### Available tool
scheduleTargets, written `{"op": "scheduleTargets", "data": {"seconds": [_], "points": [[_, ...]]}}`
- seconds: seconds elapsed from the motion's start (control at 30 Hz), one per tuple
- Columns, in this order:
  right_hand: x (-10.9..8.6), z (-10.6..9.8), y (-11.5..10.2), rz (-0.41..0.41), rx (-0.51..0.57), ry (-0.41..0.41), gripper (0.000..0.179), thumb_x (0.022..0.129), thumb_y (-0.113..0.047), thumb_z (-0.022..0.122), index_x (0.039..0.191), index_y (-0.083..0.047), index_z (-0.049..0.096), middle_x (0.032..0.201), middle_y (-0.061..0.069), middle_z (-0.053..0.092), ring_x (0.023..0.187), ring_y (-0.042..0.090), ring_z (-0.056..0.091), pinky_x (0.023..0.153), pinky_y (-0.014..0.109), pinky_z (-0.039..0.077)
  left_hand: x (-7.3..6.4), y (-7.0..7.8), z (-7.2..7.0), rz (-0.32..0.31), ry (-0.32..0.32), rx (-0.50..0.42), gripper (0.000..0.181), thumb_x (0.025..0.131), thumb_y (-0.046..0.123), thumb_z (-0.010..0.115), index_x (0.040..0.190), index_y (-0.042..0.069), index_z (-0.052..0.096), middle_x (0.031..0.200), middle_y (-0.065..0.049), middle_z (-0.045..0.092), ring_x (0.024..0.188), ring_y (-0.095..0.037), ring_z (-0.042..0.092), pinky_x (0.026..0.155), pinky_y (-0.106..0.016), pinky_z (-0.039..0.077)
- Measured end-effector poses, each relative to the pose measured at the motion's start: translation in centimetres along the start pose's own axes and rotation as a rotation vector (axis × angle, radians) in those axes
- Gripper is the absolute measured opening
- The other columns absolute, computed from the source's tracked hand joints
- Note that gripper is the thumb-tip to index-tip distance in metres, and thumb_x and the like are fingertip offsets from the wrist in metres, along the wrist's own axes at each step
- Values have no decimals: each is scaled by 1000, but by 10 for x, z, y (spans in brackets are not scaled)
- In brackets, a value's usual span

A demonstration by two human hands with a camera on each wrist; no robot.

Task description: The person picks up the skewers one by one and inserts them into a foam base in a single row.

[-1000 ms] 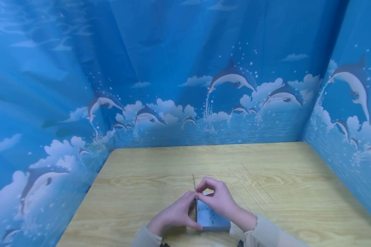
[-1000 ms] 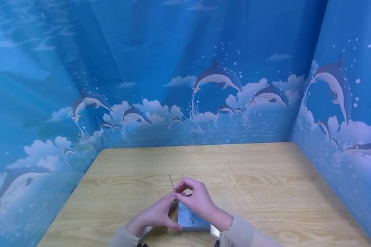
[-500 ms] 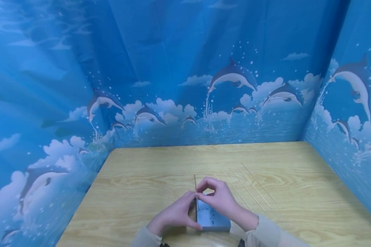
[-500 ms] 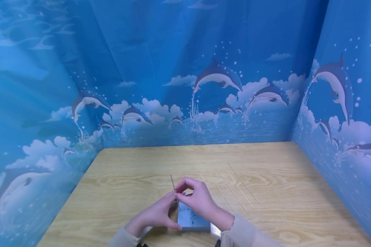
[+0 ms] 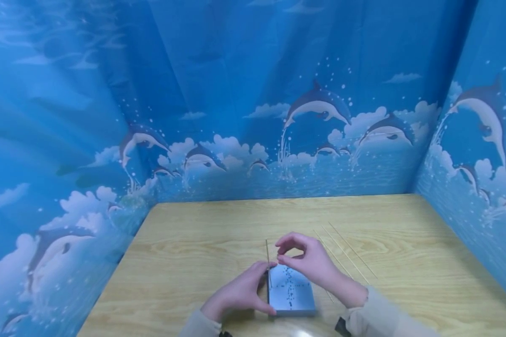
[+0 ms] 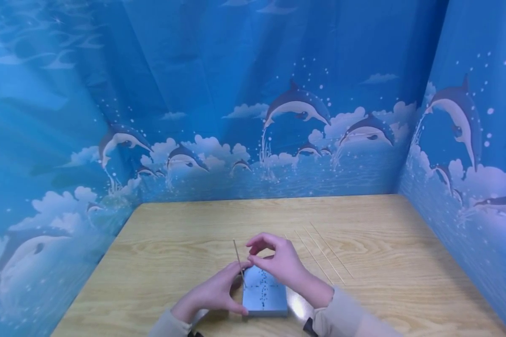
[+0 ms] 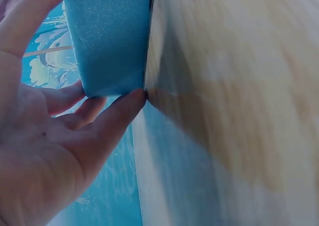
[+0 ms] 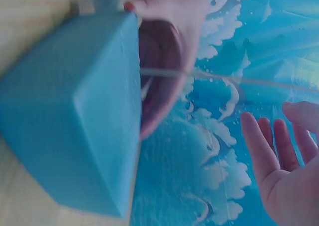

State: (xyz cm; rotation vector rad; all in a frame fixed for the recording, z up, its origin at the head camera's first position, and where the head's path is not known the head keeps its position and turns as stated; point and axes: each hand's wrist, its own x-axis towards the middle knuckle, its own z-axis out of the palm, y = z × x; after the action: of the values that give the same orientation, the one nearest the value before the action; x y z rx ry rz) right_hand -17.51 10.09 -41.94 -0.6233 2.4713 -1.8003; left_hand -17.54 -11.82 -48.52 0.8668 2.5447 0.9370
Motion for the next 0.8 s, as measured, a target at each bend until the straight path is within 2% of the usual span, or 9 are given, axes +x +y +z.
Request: {"op": "scheduleTargets", "data": {"seconds": [0.13, 0.3, 0.47, 0.57, 0.63, 0.8], "points": [[2, -19, -3, 20, -25, 32, 27, 85, -7, 75, 111, -7, 67, 96, 11, 72, 88, 10, 68, 77, 23, 61, 1, 2, -1, -23, -4, 13, 109, 61, 45, 90, 149, 10, 37, 144, -2, 49, 132, -19, 48, 115, -41, 41], [6, -42, -5, 88, 25, 44, 29, 86, -1, 71, 115, -2, 64, 97, 14, 69, 90, 21, 68, 76, 31, 64, 1, 2, -1, -28, -4, 19, 110, 60, 46, 90, 150, 10, 36, 146, -3, 48, 134, -21, 47, 116, -42, 40], [10, -65, -5, 135, 41, 35, 33, 89, -1, 69, 120, 1, 60, 99, 17, 66, 95, 32, 67, 76, 37, 64, 1, 0, 0, -48, -3, 7, 111, 59, 45, 91, 150, 11, 36, 144, -2, 49, 133, -20, 48, 116, -43, 40], [11, -79, -3, 170, 52, 23, 37, 89, -1, 68, 125, 3, 57, 100, 19, 66, 95, 31, 68, 77, 37, 64, 1, 0, 0, -60, -4, 3, 112, 59, 45, 91, 150, 11, 36, 144, -2, 49, 132, -19, 48, 116, -43, 41], [12, -89, 1, 195, 52, 14, 41, 89, -3, 68, 128, 4, 54, 101, 19, 65, 93, 25, 68, 78, 38, 64, 1, 0, 0, -61, -6, 5, 112, 59, 46, 91, 150, 11, 36, 144, -2, 49, 132, -19, 48, 116, -43, 41], [15, -116, 17, 277, 72, -23, 51, 90, -7, 69, 135, 5, 48, 104, 17, 65, 93, 20, 68, 82, 42, 63, 1, 1, 0, -68, -12, 2, 112, 59, 47, 90, 150, 12, 36, 145, -2, 48, 132, -19, 48, 116, -43, 41]]}}
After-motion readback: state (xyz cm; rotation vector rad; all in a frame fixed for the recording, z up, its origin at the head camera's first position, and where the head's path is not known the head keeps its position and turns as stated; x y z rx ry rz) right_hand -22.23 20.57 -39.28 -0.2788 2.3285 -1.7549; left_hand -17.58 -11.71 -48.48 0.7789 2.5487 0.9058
